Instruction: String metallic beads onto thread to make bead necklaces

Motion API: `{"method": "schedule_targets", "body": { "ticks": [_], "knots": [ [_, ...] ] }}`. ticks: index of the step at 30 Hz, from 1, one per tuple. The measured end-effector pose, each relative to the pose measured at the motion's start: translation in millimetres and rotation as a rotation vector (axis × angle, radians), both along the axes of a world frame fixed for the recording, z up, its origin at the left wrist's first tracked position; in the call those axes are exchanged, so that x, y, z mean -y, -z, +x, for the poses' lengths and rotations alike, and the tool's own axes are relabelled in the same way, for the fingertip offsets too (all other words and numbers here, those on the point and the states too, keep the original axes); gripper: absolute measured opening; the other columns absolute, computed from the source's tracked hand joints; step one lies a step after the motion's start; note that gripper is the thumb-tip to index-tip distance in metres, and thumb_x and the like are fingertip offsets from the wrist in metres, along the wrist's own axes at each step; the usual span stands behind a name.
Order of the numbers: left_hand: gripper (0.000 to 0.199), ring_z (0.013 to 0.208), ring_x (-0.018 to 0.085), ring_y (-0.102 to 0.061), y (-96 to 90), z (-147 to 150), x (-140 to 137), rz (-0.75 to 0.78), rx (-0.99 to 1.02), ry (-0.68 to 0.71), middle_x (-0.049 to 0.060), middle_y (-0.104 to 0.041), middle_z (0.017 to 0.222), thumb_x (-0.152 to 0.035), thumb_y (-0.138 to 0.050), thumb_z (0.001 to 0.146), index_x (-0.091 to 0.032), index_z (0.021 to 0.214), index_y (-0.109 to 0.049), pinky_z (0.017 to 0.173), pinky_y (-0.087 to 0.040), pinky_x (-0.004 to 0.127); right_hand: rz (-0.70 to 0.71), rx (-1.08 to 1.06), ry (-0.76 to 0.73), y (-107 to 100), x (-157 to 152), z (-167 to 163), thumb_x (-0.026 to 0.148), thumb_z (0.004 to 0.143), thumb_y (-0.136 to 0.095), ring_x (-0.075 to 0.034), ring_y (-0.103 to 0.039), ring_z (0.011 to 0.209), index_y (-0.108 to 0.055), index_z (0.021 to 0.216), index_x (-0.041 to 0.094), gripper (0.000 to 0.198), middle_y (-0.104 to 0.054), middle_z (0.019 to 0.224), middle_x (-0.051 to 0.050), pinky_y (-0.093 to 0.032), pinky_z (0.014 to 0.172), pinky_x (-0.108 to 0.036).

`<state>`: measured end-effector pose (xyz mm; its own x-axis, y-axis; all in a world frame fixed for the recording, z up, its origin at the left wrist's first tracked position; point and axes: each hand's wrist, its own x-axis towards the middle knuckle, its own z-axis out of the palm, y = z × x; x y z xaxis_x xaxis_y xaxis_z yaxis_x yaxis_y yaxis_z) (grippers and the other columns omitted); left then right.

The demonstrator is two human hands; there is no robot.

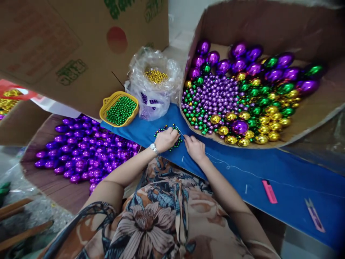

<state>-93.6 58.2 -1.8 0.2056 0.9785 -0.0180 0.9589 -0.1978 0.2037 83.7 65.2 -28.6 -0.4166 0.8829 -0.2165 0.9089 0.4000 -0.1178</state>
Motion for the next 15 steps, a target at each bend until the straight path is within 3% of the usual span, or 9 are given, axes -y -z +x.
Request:
{"method": "schedule_targets", "body": {
  "ticks": [4, 9, 15],
  "knots": [
    [0.043, 0.081, 0.023, -0.062, 16.7, -0.9, -3.9, 0.011, -0.008, -0.011, 0.015, -0.059, 0.093, -0.043, -0.029, 0.100, -0.017, 0.095, -0.063, 0.061, -0.045, 0.031, 0.018, -0.005, 0.006, 0.1, 3.4, 0.5, 0.042, 0.102, -0.018, -0.015, -0.061, 0.087, -0.047, 0.138, 0.032, 0.047, -0.060, 0.109, -0.007, -0.035, 0.063, -0.024],
    [0.048, 0.094, 0.029, -0.059, 17.5, -5.6, -1.7, 0.085, 0.009, -0.010, 0.016, -0.061, 0.102, -0.054, -0.035, 0.096, -0.019, 0.108, -0.065, 0.070, -0.048, 0.037, 0.025, -0.003, 0.003, 1.2, 4.6, 1.1, 0.041, 0.102, -0.019, -0.015, -0.061, 0.088, -0.048, 0.137, 0.031, 0.046, -0.060, 0.110, -0.007, -0.035, 0.065, -0.024],
    [0.053, 0.107, 0.024, -0.056, 6.3, -16.0, 3.7, 0.115, 0.358, 0.002, 0.009, -0.065, 0.119, -0.048, -0.026, 0.100, -0.019, 0.136, -0.051, 0.097, -0.043, 0.040, 0.004, -0.002, -0.016, -1.1, 3.6, 3.3, 0.042, 0.102, -0.019, -0.017, -0.061, 0.092, -0.047, 0.137, 0.030, 0.047, -0.060, 0.110, -0.007, -0.036, 0.066, -0.024]
  ]
}}
